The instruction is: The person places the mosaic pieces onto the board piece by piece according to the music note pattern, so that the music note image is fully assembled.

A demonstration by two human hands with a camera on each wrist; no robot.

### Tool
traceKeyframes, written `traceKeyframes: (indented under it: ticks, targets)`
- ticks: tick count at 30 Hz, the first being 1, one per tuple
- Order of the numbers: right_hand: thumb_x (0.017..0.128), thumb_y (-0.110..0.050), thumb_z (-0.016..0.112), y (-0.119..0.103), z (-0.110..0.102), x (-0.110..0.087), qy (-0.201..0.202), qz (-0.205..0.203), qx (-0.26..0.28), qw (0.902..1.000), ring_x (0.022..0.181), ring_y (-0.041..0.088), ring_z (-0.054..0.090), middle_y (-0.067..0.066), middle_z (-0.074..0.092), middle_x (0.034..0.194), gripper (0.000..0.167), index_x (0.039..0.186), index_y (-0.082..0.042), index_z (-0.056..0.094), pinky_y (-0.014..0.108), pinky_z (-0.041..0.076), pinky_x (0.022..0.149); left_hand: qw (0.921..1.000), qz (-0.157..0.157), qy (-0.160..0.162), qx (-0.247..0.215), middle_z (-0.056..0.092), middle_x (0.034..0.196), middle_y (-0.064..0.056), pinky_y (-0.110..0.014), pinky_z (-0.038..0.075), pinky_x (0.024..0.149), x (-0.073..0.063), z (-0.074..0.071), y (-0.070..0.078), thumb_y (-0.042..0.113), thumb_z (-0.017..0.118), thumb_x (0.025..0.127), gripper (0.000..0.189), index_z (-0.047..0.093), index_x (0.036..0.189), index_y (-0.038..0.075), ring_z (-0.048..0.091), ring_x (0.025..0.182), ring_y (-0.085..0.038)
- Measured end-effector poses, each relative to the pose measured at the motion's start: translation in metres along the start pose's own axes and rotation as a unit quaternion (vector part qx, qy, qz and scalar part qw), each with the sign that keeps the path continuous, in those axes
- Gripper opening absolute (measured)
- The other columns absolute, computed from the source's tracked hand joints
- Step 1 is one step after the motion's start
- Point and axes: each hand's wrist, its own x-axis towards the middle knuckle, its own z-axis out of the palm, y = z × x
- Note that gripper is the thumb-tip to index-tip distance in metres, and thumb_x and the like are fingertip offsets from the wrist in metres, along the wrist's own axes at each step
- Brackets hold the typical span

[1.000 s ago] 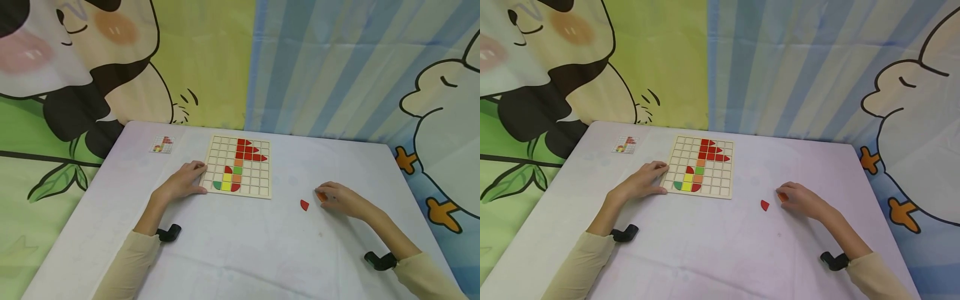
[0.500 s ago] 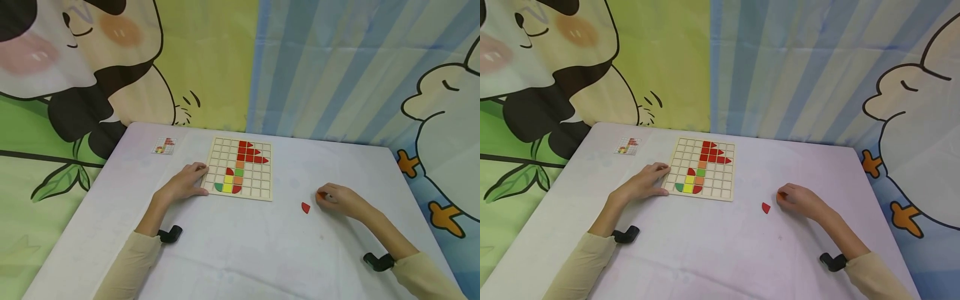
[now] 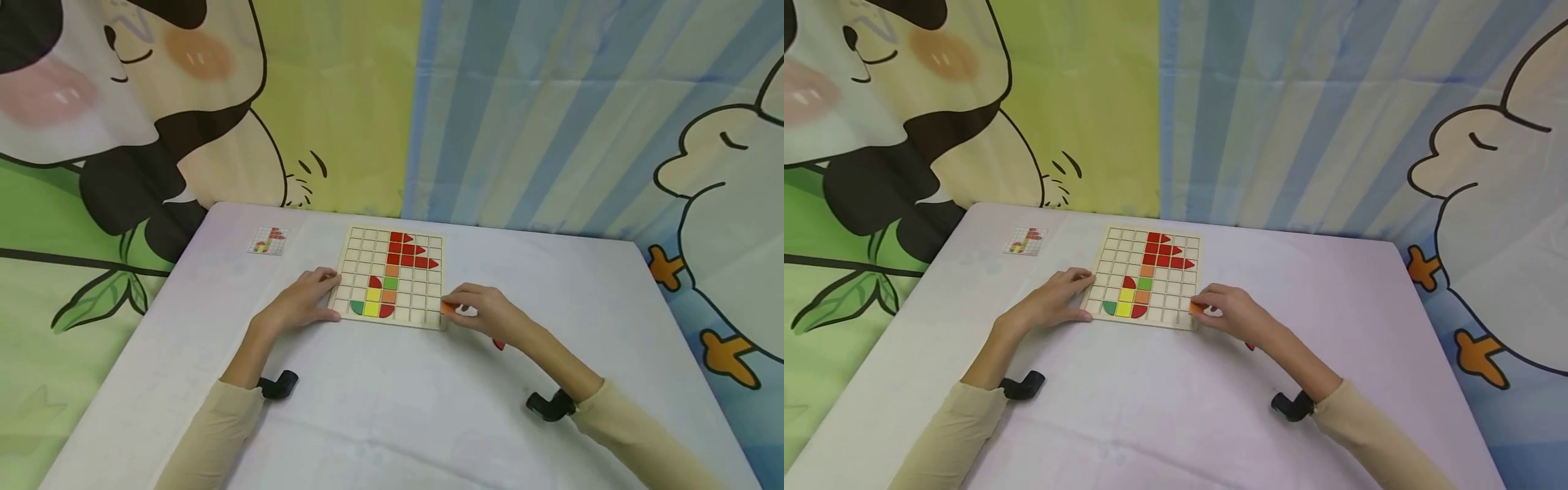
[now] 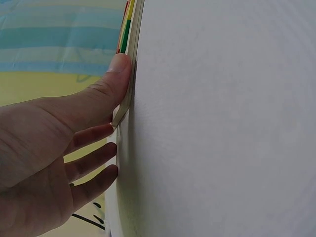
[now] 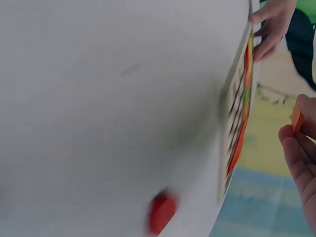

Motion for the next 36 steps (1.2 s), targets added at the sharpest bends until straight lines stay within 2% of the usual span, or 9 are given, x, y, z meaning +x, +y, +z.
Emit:
traceKeyframes:
  ticks: [4, 6, 8, 12, 16, 23, 29, 36]
  targets:
    - [0.081, -0.012, 0.077, -0.017, 0.017, 0.042, -0.006, -0.051, -0.027, 0.9983, 0.087, 0.015, 0.069, 0.005, 0.073, 0.098, 0.019, 0.099, -0.005, 0.076, 0.025, 0.058, 0.071, 1.0, -0.007, -0.002, -0.006, 0.037, 0.152, -0.012, -0.051, 0.037, 0.111, 0.001, 0.001, 0.0, 0.04, 0.076, 0.081, 0.084, 0.038, 0.149, 0.007, 0.035, 0.138, -0.031]
    - [0.082, -0.014, 0.077, -0.024, 0.026, 0.061, -0.018, -0.063, -0.039, 0.9971, 0.089, 0.015, 0.07, 0.003, 0.074, 0.096, 0.015, 0.096, -0.007, 0.076, 0.024, 0.058, 0.075, 0.9999, -0.006, -0.004, -0.007, 0.036, 0.153, -0.012, -0.051, 0.037, 0.111, 0.003, 0.002, 0.0, 0.04, 0.076, 0.081, 0.084, 0.038, 0.149, 0.007, 0.034, 0.138, -0.032]
    - [0.084, -0.015, 0.075, -0.03, 0.035, 0.078, -0.039, -0.055, -0.038, 0.997, 0.083, 0.013, 0.068, 0.002, 0.073, 0.092, 0.012, 0.094, -0.009, 0.076, 0.022, 0.057, 0.074, 0.9999, -0.007, -0.007, -0.009, 0.036, 0.153, -0.011, -0.051, 0.036, 0.112, 0.004, 0.004, 0.0, 0.041, 0.075, 0.081, 0.084, 0.038, 0.149, 0.008, 0.034, 0.139, -0.031]
    - [0.088, -0.019, 0.071, -0.037, 0.052, 0.107, -0.098, -0.016, -0.033, 0.9946, 0.073, 0.009, 0.057, -0.002, 0.069, 0.083, 0.008, 0.09, -0.012, 0.073, 0.017, 0.052, 0.07, 0.9999, -0.007, -0.011, -0.006, 0.036, 0.154, -0.01, -0.05, 0.036, 0.112, 0.006, 0.005, 0.002, 0.042, 0.074, 0.082, 0.084, 0.038, 0.149, 0.01, 0.034, 0.139, -0.03]
    - [0.089, -0.023, 0.07, -0.038, 0.066, 0.128, -0.139, 0.0, -0.036, 0.9896, 0.072, 0.009, 0.052, -0.002, 0.064, 0.08, 0.011, 0.085, -0.013, 0.069, 0.018, 0.049, 0.069, 0.9999, 0.0, -0.011, -0.003, 0.036, 0.153, -0.011, -0.051, 0.037, 0.11, 0.005, 0.005, 0.002, 0.042, 0.074, 0.082, 0.083, 0.038, 0.149, 0.009, 0.035, 0.138, -0.032]
    - [0.089, -0.028, 0.07, -0.038, 0.082, 0.146, -0.142, 0.006, -0.054, 0.9884, 0.072, 0.01, 0.051, -0.002, 0.061, 0.079, 0.016, 0.085, -0.012, 0.067, 0.019, 0.045, 0.067, 1.0, 0.003, -0.008, 0.002, 0.037, 0.152, -0.011, -0.051, 0.039, 0.109, 0.001, 0.002, 0.003, 0.042, 0.074, 0.082, 0.084, 0.038, 0.149, 0.007, 0.037, 0.137, -0.032]
    - [0.089, -0.032, 0.069, -0.038, 0.089, 0.148, -0.133, 0.008, -0.093, 0.9868, 0.071, 0.01, 0.053, -0.001, 0.062, 0.081, 0.019, 0.088, -0.013, 0.068, 0.018, 0.045, 0.065, 1.0, 0.003, -0.005, 0.0, 0.037, 0.152, -0.011, -0.051, 0.039, 0.109, 0.0, 0.0, 0.003, 0.042, 0.074, 0.081, 0.084, 0.038, 0.149, 0.008, 0.036, 0.137, -0.032]
    - [0.09, -0.03, 0.068, -0.038, 0.092, 0.15, -0.131, -0.014, -0.096, 0.9866, 0.074, 0.011, 0.054, -0.001, 0.062, 0.084, 0.018, 0.09, -0.012, 0.068, 0.021, 0.049, 0.069, 1.0, -0.002, 0.0, 0.0, 0.038, 0.151, -0.01, -0.051, 0.039, 0.109, -0.001, 0.0, -0.001, 0.042, 0.075, 0.081, 0.084, 0.038, 0.149, 0.008, 0.036, 0.136, -0.031]
